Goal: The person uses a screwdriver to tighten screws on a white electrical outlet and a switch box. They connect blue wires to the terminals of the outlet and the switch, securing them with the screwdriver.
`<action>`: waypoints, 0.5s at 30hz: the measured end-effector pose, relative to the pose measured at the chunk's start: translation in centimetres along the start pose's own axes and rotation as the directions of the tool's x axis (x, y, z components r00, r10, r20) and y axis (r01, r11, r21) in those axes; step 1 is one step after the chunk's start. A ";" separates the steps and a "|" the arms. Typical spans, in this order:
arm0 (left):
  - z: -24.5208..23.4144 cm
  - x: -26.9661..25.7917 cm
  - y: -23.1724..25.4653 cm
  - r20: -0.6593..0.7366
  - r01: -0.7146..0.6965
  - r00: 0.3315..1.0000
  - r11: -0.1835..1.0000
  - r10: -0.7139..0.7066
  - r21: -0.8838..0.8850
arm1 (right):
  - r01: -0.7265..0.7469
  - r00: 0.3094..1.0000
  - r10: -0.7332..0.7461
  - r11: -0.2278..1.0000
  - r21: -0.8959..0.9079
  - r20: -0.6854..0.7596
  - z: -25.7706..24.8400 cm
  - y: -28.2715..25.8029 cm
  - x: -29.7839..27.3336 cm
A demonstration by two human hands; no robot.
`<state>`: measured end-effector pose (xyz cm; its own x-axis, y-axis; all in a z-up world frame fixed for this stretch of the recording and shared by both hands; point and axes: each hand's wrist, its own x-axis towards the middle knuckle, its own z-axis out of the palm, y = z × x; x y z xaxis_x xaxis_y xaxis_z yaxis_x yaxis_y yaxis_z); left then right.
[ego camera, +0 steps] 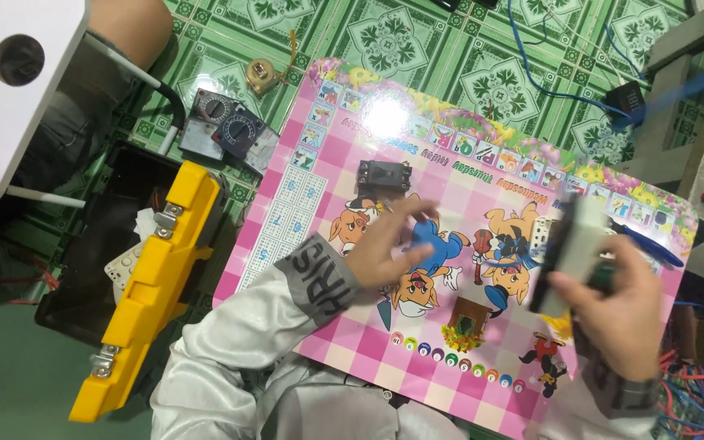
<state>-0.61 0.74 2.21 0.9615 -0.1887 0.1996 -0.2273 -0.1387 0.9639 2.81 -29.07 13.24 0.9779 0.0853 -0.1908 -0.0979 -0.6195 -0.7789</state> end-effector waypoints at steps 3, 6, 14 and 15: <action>1.1 -0.7 1.2 0.287 0.104 0.958 0.916 0.013 -0.387 | -0.011 0.997 0.025 0.981 -0.194 0.068 3.4 -1.7 0.4; 3.2 -1.5 -0.2 0.292 0.070 0.955 0.921 0.050 -0.384 | 0.058 0.988 0.029 0.844 -0.533 0.154 6.4 -0.8 0.7; 2.7 -0.3 0.8 0.463 0.421 0.861 0.806 -0.211 -0.415 | 0.116 0.938 0.155 0.702 -0.703 0.309 6.9 -2.8 -0.1; 2.7 -0.1 0.8 0.483 0.479 0.842 0.743 -0.240 -0.467 | 0.079 0.921 0.230 0.680 -0.729 0.314 6.8 -3.6 -0.2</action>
<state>-1.33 -2.00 2.53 0.7897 -0.5953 -0.1481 0.3642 0.2606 0.8941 1.70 -21.54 12.07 0.8204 0.1814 -0.5422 0.1456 -0.9834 -0.1087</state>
